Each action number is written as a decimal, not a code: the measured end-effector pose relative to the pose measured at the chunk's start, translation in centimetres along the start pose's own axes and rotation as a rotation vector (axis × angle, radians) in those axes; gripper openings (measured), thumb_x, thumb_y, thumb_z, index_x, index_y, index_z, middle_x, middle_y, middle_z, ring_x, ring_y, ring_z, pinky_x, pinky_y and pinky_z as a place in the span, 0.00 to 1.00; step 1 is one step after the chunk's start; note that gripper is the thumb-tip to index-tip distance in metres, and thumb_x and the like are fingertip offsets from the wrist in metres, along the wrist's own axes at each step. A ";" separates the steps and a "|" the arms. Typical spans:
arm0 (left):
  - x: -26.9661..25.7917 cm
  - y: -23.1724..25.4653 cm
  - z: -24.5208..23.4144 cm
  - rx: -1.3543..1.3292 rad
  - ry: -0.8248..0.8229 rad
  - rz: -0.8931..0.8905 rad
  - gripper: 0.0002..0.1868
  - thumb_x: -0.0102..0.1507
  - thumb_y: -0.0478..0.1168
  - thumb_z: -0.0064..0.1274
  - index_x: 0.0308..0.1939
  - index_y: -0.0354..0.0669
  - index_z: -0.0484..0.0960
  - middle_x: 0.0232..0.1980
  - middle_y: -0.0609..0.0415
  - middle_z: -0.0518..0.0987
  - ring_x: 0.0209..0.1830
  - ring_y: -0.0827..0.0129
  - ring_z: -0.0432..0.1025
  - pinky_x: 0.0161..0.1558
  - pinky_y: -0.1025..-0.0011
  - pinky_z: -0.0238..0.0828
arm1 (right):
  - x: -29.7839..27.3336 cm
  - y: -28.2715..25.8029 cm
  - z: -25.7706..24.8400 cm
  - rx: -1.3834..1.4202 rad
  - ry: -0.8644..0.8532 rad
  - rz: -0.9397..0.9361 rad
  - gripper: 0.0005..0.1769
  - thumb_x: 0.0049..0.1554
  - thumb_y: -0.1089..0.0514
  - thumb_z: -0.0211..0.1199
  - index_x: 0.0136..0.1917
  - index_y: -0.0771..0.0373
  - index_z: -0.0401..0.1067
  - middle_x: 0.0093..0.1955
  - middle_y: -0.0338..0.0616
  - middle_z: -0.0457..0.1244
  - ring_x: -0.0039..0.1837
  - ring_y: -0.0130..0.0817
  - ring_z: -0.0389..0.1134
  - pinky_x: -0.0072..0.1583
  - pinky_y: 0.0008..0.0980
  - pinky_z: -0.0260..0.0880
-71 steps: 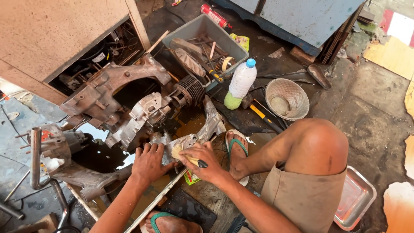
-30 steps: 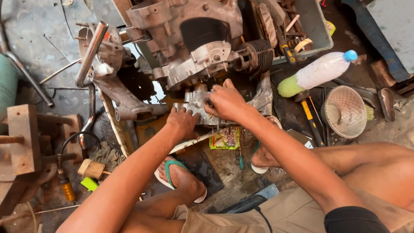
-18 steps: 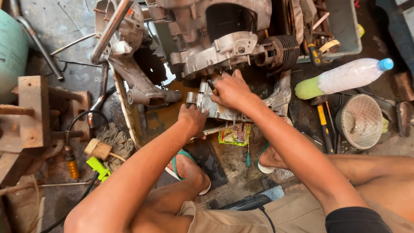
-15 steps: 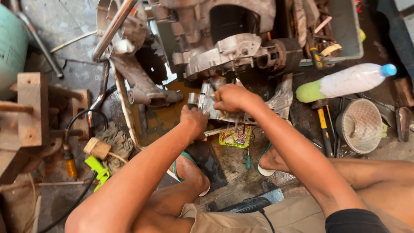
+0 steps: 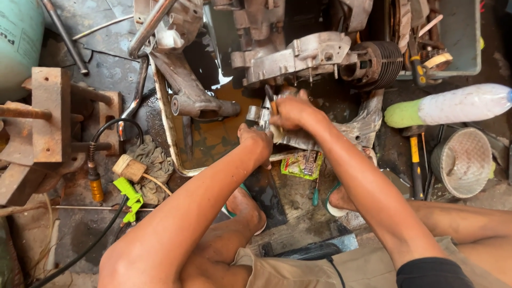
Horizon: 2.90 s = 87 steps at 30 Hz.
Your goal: The person scrubs a metal engine part with a brush and liquid cleaner, then pours more liquid from a bottle onto the part and continues scrubbing. The person holds the part with one hand while scrubbing with the other, occasionally adjusting the part's position.
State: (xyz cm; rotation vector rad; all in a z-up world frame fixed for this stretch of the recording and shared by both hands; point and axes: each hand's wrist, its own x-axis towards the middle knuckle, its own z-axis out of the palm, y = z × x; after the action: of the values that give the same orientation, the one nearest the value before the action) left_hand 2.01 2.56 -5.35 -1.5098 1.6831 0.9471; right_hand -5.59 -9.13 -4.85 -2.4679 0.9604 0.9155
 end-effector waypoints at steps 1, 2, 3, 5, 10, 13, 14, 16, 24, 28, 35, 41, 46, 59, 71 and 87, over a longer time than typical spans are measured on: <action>0.0 0.0 0.5 0.000 -0.006 0.002 0.55 0.60 0.67 0.56 0.82 0.51 0.48 0.73 0.52 0.70 0.67 0.46 0.64 0.49 0.42 0.54 | -0.9 -0.6 -0.1 0.004 -0.005 0.000 0.30 0.57 0.31 0.58 0.57 0.56 0.77 0.60 0.51 0.71 0.69 0.47 0.68 0.72 0.58 0.43; 0.2 -0.2 0.4 0.004 -0.002 -0.006 0.56 0.60 0.67 0.57 0.82 0.52 0.45 0.72 0.51 0.71 0.66 0.46 0.65 0.48 0.43 0.54 | -1.7 -0.9 -0.7 -0.027 0.166 -0.036 0.27 0.57 0.31 0.59 0.51 0.54 0.78 0.54 0.50 0.70 0.63 0.46 0.69 0.67 0.56 0.47; 0.3 -0.4 0.4 0.008 0.002 -0.014 0.57 0.59 0.67 0.57 0.82 0.53 0.43 0.71 0.50 0.72 0.65 0.45 0.66 0.47 0.44 0.54 | -2.5 -1.2 -1.3 -0.058 0.336 -0.072 0.24 0.56 0.31 0.61 0.45 0.51 0.80 0.49 0.49 0.70 0.57 0.45 0.71 0.63 0.53 0.51; 0.2 -0.8 0.3 -0.011 0.011 -0.009 0.56 0.59 0.69 0.55 0.82 0.53 0.45 0.71 0.51 0.72 0.66 0.46 0.66 0.47 0.45 0.54 | -1.0 -0.7 -0.2 0.019 0.162 -0.064 0.28 0.56 0.32 0.60 0.51 0.56 0.78 0.55 0.55 0.69 0.64 0.50 0.68 0.69 0.60 0.45; -0.8 -1.5 0.6 -0.030 0.003 -0.041 0.55 0.61 0.68 0.53 0.82 0.50 0.44 0.72 0.51 0.71 0.65 0.47 0.66 0.45 0.46 0.55 | 1.4 0.3 2.4 0.028 0.469 -0.102 0.20 0.56 0.33 0.58 0.44 0.46 0.78 0.41 0.49 0.66 0.53 0.45 0.68 0.59 0.47 0.51; -0.9 -2.3 1.0 -0.044 -0.102 -0.041 0.56 0.61 0.68 0.57 0.82 0.49 0.46 0.74 0.54 0.69 0.70 0.49 0.63 0.48 0.47 0.55 | 1.8 0.2 3.3 0.225 0.129 -0.131 0.25 0.57 0.35 0.60 0.52 0.57 0.78 0.54 0.56 0.72 0.68 0.52 0.68 0.76 0.66 0.34; -0.3 -2.3 1.2 -0.042 -0.116 -0.069 0.56 0.60 0.67 0.57 0.82 0.51 0.45 0.74 0.54 0.68 0.69 0.48 0.63 0.47 0.47 0.55 | 0.5 -0.4 2.0 0.231 0.234 -0.130 0.21 0.61 0.37 0.57 0.48 0.55 0.77 0.48 0.51 0.71 0.62 0.48 0.70 0.71 0.57 0.42; 0.1 -2.5 1.4 -0.040 -0.129 -0.099 0.57 0.60 0.67 0.57 0.82 0.52 0.43 0.74 0.54 0.68 0.68 0.48 0.62 0.47 0.46 0.55 | -0.8 -1.3 0.5 0.237 0.341 -0.131 0.21 0.66 0.38 0.54 0.44 0.53 0.77 0.42 0.46 0.71 0.55 0.43 0.71 0.66 0.49 0.51; -0.6 -2.9 1.0 -0.084 -0.138 -0.128 0.53 0.62 0.59 0.59 0.82 0.58 0.45 0.75 0.49 0.67 0.68 0.42 0.61 0.47 0.42 0.53 | 1.0 -1.8 1.7 0.096 0.528 -0.188 0.12 0.60 0.42 0.61 0.46 0.50 0.76 0.41 0.46 0.67 0.55 0.42 0.67 0.58 0.48 0.53; -1.3 -2.6 0.4 -0.144 -0.094 -0.155 0.43 0.67 0.54 0.51 0.82 0.59 0.49 0.73 0.50 0.69 0.65 0.45 0.62 0.45 0.41 0.54 | 1.9 -1.2 3.2 0.208 0.057 -0.117 0.17 0.62 0.38 0.62 0.57 0.47 0.75 0.56 0.48 0.72 0.67 0.44 0.67 0.71 0.55 0.46; -3.2 -2.9 -1.3 -0.115 -0.315 -0.271 0.30 0.69 0.47 0.50 0.75 0.46 0.64 0.68 0.51 0.74 0.59 0.48 0.69 0.44 0.47 0.54 | 0.2 -3.4 1.6 0.053 0.263 -0.239 0.21 0.58 0.34 0.62 0.41 0.52 0.78 0.41 0.49 0.70 0.53 0.44 0.70 0.62 0.48 0.52; -1.9 -3.8 -0.1 -0.159 -0.274 -0.317 0.21 0.73 0.41 0.36 0.66 0.36 0.74 0.57 0.41 0.79 0.50 0.40 0.72 0.41 0.44 0.56 | 3.2 -4.2 5.7 -0.119 0.475 -0.416 0.18 0.52 0.38 0.62 0.33 0.52 0.79 0.35 0.49 0.68 0.46 0.47 0.71 0.57 0.52 0.55; -2.8 -5.4 -0.3 -0.141 -0.308 -0.310 0.23 0.71 0.40 0.38 0.68 0.34 0.70 0.59 0.36 0.78 0.53 0.40 0.71 0.41 0.46 0.56 | 4.8 -5.5 7.1 -0.311 0.671 -0.441 0.12 0.51 0.41 0.62 0.34 0.45 0.79 0.30 0.38 0.66 0.55 0.35 0.64 0.59 0.47 0.52; -3.4 -8.2 -1.5 -0.154 -0.488 -0.502 0.17 0.68 0.37 0.44 0.58 0.32 0.77 0.54 0.43 0.80 0.51 0.47 0.73 0.43 0.48 0.57 | 4.8 -6.5 6.6 -0.347 0.387 -0.335 0.15 0.47 0.34 0.68 0.39 0.42 0.81 0.36 0.37 0.71 0.56 0.34 0.66 0.62 0.50 0.52; -2.4 -9.3 -0.9 -0.269 -0.177 -0.432 0.16 0.64 0.35 0.42 0.50 0.33 0.82 0.44 0.38 0.82 0.39 0.38 0.74 0.36 0.48 0.58 | 2.8 -1.3 0.7 0.203 0.329 -0.306 0.14 0.57 0.43 0.64 0.43 0.53 0.81 0.42 0.56 0.70 0.53 0.57 0.71 0.59 0.54 0.63; -4.6 -9.2 -2.2 -0.199 -0.198 -0.329 0.19 0.70 0.47 0.36 0.54 0.55 0.84 0.56 0.58 0.82 0.47 0.59 0.73 0.38 0.60 0.60 | 2.9 -1.6 -1.4 0.472 0.466 -0.296 0.12 0.65 0.45 0.62 0.50 0.53 0.79 0.44 0.47 0.63 0.47 0.47 0.65 0.48 0.49 0.64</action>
State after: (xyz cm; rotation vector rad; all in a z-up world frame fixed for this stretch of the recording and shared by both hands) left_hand 11.60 2.40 -1.07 -1.6962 1.1849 1.0665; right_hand -2.22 -10.09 -5.67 -2.3429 0.7932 0.0023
